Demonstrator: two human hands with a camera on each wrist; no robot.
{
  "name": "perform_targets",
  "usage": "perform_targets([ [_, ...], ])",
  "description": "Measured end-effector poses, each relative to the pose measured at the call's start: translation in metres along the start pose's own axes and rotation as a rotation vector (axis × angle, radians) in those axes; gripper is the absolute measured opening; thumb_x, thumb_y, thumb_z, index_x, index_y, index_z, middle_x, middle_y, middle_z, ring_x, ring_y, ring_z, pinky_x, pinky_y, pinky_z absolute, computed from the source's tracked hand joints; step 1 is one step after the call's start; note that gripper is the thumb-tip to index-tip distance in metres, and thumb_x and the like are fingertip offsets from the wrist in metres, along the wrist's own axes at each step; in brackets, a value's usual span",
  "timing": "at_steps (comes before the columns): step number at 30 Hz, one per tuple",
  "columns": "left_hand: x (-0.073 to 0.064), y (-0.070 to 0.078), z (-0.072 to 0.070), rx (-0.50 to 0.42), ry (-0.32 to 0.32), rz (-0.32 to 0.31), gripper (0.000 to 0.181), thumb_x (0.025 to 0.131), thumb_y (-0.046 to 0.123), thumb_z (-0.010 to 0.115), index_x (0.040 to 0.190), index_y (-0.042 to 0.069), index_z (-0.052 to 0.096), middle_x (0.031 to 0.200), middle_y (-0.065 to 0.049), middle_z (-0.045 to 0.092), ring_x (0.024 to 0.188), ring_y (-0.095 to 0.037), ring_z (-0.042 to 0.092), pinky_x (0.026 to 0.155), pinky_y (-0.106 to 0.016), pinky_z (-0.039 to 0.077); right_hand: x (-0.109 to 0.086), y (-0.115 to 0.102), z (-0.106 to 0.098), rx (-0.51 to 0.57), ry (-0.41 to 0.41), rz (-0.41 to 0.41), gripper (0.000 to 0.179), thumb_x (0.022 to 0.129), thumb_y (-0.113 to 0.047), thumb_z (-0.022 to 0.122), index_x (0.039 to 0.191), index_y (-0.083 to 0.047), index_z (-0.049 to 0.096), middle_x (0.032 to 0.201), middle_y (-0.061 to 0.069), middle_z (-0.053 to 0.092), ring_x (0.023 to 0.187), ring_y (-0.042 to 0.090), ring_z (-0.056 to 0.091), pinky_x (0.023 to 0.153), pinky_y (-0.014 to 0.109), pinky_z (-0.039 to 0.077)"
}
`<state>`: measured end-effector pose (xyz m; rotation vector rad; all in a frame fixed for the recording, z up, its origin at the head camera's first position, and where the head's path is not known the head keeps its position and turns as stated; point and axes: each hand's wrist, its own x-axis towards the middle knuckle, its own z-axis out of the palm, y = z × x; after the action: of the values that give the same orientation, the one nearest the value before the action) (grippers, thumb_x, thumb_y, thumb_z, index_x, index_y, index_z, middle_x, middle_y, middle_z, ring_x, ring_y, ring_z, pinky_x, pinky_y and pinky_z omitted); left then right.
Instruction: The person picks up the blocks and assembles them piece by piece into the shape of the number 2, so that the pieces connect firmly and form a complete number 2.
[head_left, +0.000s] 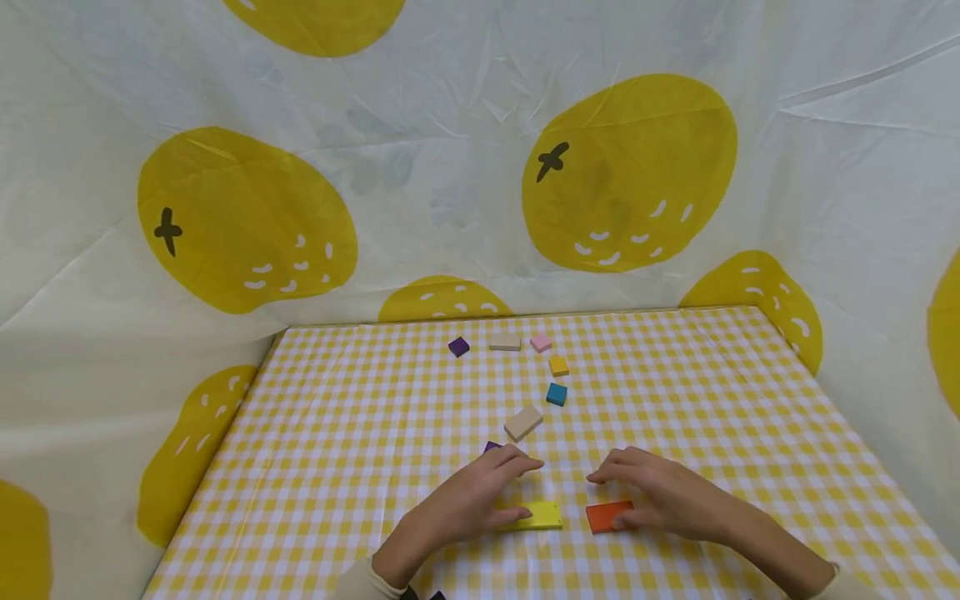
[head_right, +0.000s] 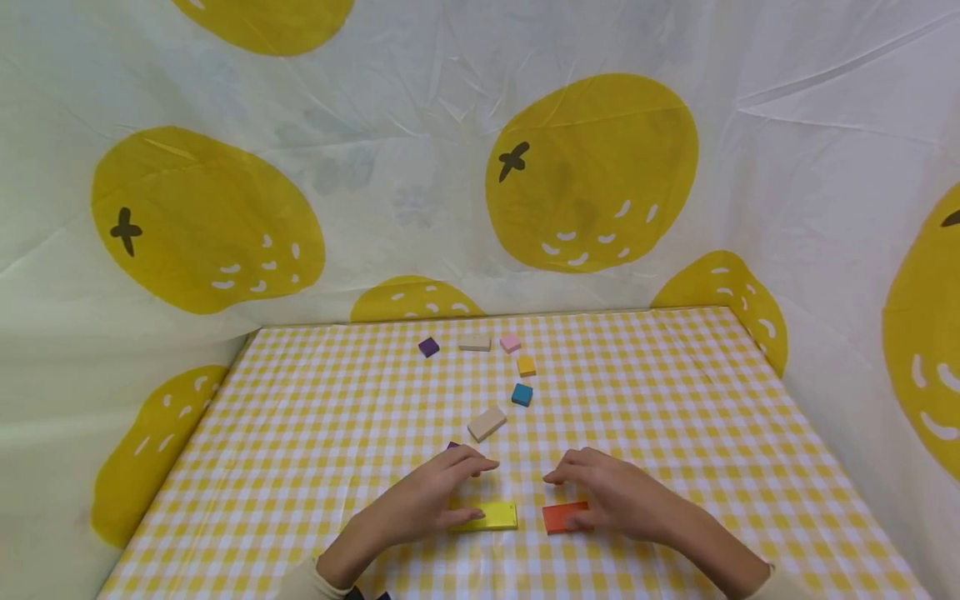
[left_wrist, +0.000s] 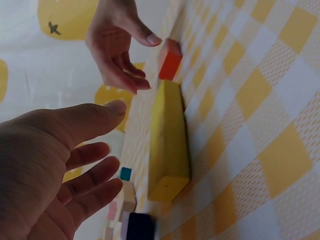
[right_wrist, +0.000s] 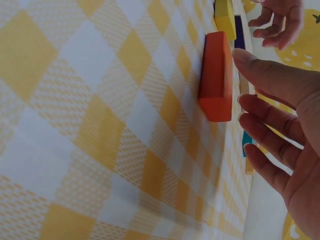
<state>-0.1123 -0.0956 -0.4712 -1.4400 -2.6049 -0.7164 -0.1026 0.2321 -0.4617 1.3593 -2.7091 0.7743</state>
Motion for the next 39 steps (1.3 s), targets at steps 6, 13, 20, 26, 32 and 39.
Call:
perform_targets([
  [6,0.001,0.002,0.013,-0.016,-0.046,0.013,0.054,0.089,0.028,0.080,0.135,0.009,0.059,0.126,0.001,0.059,0.113,-0.007,0.059,0.100,-0.012,0.042,-0.002,0.001,0.006,0.008,-0.006,-0.020,0.044,0.085,-0.035,0.081,0.120,-0.012,0.071,0.117,-0.007,0.062,0.103,0.013,0.063,0.083,0.033,0.058],
  [13,0.002,0.005,0.022,0.005,-0.101,-0.013,0.045,0.091,0.028,0.078,0.130,0.011,0.065,0.120,0.004,0.062,0.106,-0.001,0.059,0.095,-0.011,0.045,-0.002,0.000,0.009,0.049,-0.030,-0.027,0.040,0.085,-0.031,0.082,0.117,-0.010,0.072,0.113,-0.007,0.063,0.098,0.009,0.064,0.080,0.028,0.058],
  [20,0.004,0.010,0.022,0.064,-0.117,-0.029,0.034,0.089,0.028,0.080,0.119,0.013,0.073,0.109,0.006,0.064,0.096,0.001,0.057,0.087,-0.008,0.044,-0.002,-0.001,0.012,0.078,-0.043,-0.015,0.030,0.086,-0.026,0.082,0.112,-0.012,0.076,0.109,-0.009,0.062,0.092,0.001,0.058,0.077,0.025,0.056],
  [26,0.007,0.012,0.022,0.072,-0.120,-0.042,0.033,0.088,0.025,0.080,0.118,0.012,0.074,0.110,0.005,0.066,0.097,-0.001,0.059,0.086,-0.009,0.045,-0.003,-0.001,0.013,0.121,-0.039,-0.009,0.026,0.088,-0.024,0.081,0.110,-0.011,0.077,0.108,-0.009,0.062,0.091,0.001,0.058,0.075,0.024,0.055],
  [32,0.012,0.012,0.023,0.091,-0.109,-0.050,0.032,0.089,0.024,0.080,0.117,0.011,0.075,0.110,0.004,0.066,0.097,-0.003,0.059,0.083,-0.010,0.046,-0.002,-0.002,0.012,0.077,-0.045,0.008,0.028,0.088,-0.026,0.080,0.112,-0.011,0.077,0.108,-0.009,0.061,0.092,0.001,0.056,0.076,0.024,0.055],
  [39,0.019,0.011,0.027,0.113,-0.086,-0.065,0.029,0.090,0.025,0.079,0.115,0.013,0.076,0.107,0.005,0.064,0.092,-0.003,0.057,0.078,-0.010,0.045,0.005,-0.002,0.012,-0.009,-0.031,0.025,0.029,0.087,-0.023,0.081,0.113,-0.010,0.076,0.108,-0.007,0.060,0.093,0.003,0.057,0.078,0.026,0.056],
])
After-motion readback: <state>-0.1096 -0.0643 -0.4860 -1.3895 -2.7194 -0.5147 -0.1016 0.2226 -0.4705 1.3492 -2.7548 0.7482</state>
